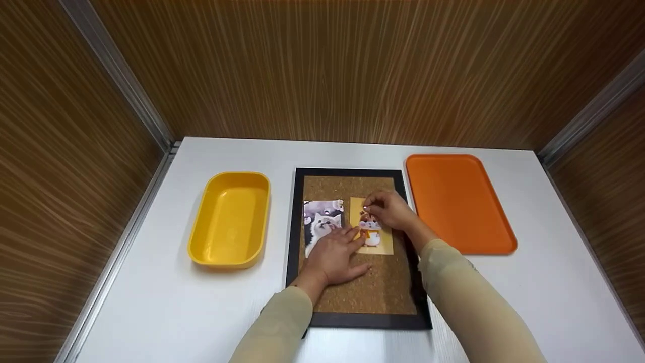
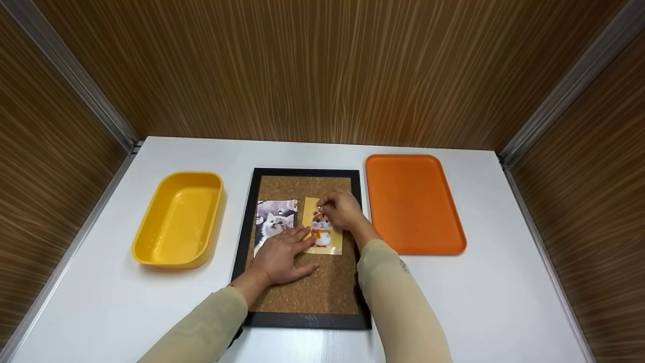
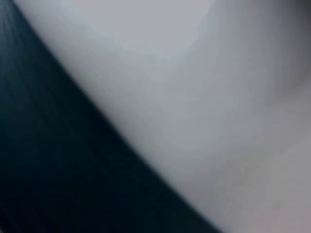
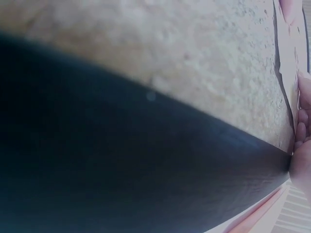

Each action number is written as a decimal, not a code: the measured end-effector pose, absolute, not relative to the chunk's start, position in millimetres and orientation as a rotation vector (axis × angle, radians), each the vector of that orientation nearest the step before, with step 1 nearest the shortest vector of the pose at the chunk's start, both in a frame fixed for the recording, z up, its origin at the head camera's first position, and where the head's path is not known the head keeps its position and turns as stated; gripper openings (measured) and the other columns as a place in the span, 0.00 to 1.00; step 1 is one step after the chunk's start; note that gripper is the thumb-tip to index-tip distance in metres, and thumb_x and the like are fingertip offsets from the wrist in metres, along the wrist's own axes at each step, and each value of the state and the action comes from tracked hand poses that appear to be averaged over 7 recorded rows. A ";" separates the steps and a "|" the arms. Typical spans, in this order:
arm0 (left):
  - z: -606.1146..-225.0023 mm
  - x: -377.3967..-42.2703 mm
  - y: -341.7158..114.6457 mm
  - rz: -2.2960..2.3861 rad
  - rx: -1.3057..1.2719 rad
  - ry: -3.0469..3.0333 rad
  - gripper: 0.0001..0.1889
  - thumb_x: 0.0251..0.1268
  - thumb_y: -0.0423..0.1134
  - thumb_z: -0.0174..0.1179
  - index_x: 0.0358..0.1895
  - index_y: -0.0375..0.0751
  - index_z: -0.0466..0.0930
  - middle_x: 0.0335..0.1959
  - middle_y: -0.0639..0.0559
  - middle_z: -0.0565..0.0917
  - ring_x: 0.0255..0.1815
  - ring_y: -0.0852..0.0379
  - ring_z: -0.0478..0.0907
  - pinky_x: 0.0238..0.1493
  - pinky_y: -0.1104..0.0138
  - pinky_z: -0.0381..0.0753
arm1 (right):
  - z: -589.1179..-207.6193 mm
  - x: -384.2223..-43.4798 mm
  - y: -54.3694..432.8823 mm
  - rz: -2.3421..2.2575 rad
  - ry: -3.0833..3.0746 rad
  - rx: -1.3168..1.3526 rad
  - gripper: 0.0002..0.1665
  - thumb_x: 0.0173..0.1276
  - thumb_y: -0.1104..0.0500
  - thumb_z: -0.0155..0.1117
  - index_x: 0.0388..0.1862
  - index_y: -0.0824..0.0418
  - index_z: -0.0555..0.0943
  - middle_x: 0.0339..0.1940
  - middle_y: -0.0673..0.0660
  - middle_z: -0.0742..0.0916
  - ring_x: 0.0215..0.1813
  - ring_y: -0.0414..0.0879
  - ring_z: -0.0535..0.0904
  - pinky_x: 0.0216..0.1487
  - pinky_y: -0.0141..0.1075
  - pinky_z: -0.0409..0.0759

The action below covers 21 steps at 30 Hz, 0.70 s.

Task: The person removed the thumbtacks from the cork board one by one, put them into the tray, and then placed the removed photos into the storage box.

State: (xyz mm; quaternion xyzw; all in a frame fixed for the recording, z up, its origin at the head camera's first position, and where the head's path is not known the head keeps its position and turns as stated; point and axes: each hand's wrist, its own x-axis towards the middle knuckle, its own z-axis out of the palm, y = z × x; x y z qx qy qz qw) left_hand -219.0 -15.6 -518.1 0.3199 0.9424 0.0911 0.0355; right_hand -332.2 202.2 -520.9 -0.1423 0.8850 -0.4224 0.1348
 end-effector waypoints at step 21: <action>-518.1 -218.1 -16.2 0.264 0.992 2.903 0.39 0.74 0.74 0.47 0.77 0.54 0.75 0.80 0.53 0.70 0.79 0.51 0.68 0.79 0.60 0.65 | -518.4 -332.3 204.3 -1.239 2.540 -0.422 0.04 0.76 0.69 0.66 0.41 0.62 0.87 0.48 0.61 0.85 0.54 0.55 0.79 0.65 0.52 0.76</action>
